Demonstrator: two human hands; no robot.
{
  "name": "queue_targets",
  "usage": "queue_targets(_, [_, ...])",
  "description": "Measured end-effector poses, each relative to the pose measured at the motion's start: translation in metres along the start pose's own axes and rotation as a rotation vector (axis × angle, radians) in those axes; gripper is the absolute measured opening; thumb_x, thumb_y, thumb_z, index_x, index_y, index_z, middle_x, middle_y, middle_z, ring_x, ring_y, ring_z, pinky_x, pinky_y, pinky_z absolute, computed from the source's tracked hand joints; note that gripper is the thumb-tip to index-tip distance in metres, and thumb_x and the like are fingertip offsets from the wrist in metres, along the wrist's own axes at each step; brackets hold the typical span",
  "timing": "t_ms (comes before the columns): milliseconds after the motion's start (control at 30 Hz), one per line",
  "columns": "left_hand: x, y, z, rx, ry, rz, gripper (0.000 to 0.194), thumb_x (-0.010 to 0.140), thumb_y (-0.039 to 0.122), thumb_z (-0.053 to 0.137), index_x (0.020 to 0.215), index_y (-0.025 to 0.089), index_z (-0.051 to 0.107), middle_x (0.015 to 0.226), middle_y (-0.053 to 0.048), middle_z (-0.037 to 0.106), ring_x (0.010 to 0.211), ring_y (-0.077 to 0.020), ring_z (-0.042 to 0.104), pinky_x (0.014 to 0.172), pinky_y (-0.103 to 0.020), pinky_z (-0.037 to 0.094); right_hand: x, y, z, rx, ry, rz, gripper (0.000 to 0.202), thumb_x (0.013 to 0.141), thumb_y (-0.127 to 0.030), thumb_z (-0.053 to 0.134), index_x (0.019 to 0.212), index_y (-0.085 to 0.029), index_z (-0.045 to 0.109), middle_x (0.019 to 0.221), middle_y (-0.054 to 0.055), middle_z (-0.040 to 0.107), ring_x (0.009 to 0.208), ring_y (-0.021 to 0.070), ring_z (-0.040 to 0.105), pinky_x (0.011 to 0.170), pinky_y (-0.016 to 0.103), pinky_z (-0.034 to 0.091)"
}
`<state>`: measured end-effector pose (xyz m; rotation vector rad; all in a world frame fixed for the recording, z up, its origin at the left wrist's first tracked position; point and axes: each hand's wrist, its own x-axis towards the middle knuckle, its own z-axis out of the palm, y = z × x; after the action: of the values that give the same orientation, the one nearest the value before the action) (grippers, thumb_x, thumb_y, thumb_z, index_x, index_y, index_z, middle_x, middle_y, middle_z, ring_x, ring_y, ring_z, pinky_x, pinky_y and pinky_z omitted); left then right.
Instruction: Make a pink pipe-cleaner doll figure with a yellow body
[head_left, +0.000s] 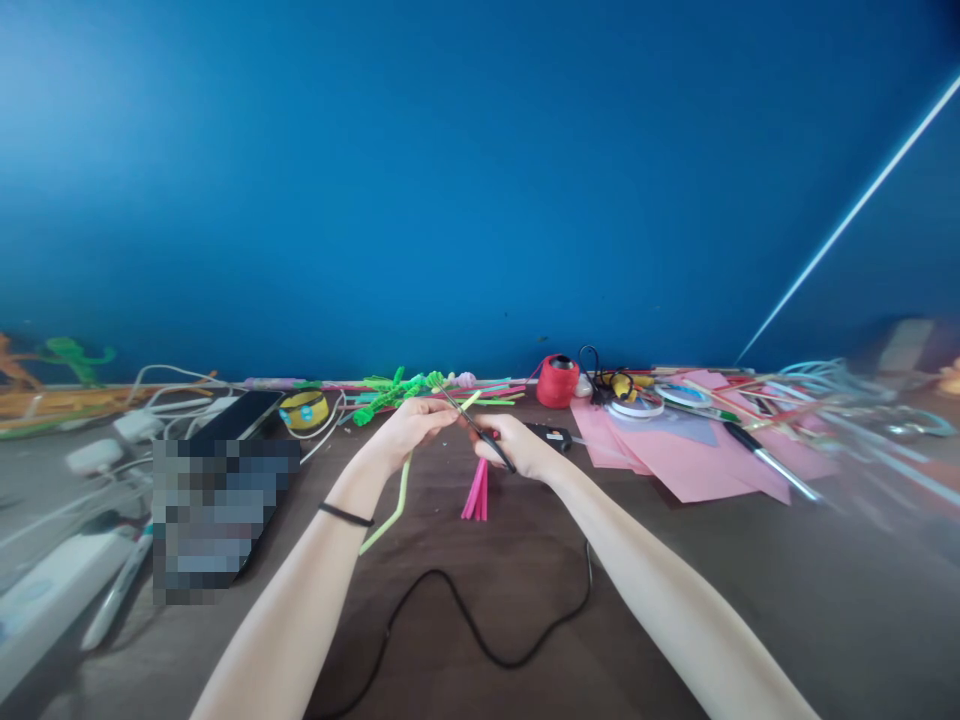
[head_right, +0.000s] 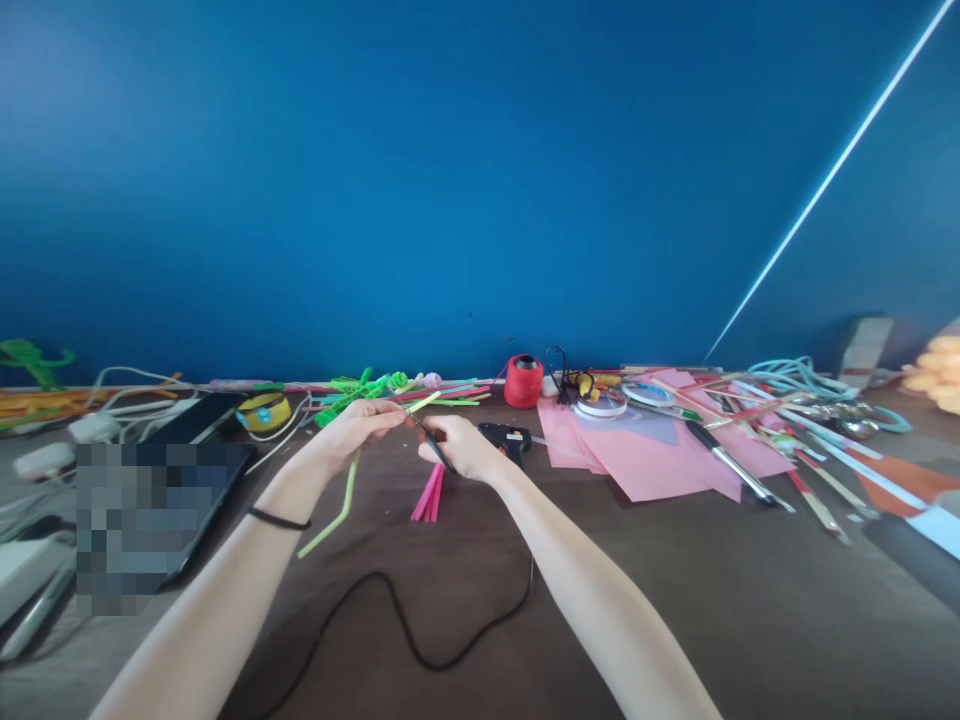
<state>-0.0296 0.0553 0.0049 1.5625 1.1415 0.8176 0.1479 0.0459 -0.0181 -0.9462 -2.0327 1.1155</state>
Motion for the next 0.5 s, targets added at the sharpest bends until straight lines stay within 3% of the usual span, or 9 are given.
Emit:
queue_targets(300, [-0.002, 0.003, -0.004, 0.097, -0.026, 0.021, 0.031, 0.071, 0.039, 0.053, 0.076, 0.012, 0.065, 0.042, 0.007, 0.024, 0.039, -0.0051, 0.019, 0.040, -0.023, 0.013, 0.000, 0.000, -0.002, 0.197, -0.112, 0.040, 0.003, 0.071, -0.020, 0.045, 0.071, -0.017, 0.044, 0.050, -0.007, 0.041, 0.036, 0.0050, 0.039, 0.038, 0.018, 0.028])
queue_targets(400, [0.002, -0.001, -0.009, 0.249, -0.034, 0.033, 0.032, 0.072, 0.040, 0.051, 0.076, 0.013, 0.067, 0.045, 0.004, 0.037, 0.040, -0.0062, 0.025, 0.041, -0.023, 0.018, 0.000, -0.002, -0.006, 0.251, -0.159, 0.089, 0.010, 0.073, -0.025, 0.049, 0.074, -0.016, 0.046, 0.048, -0.007, 0.043, 0.036, 0.0057, 0.041, 0.038, 0.018, 0.029])
queue_targets(500, [0.005, -0.008, -0.018, 0.482, 0.052, 0.085, 0.028, 0.072, 0.037, 0.050, 0.073, 0.015, 0.067, 0.063, -0.001, 0.056, 0.053, -0.0106, 0.043, 0.051, -0.023, 0.031, -0.001, -0.005, -0.011, 0.262, -0.217, 0.116, 0.017, 0.077, -0.032, 0.048, 0.078, -0.014, 0.049, 0.045, -0.006, 0.047, 0.035, 0.0050, 0.038, 0.037, 0.017, 0.026])
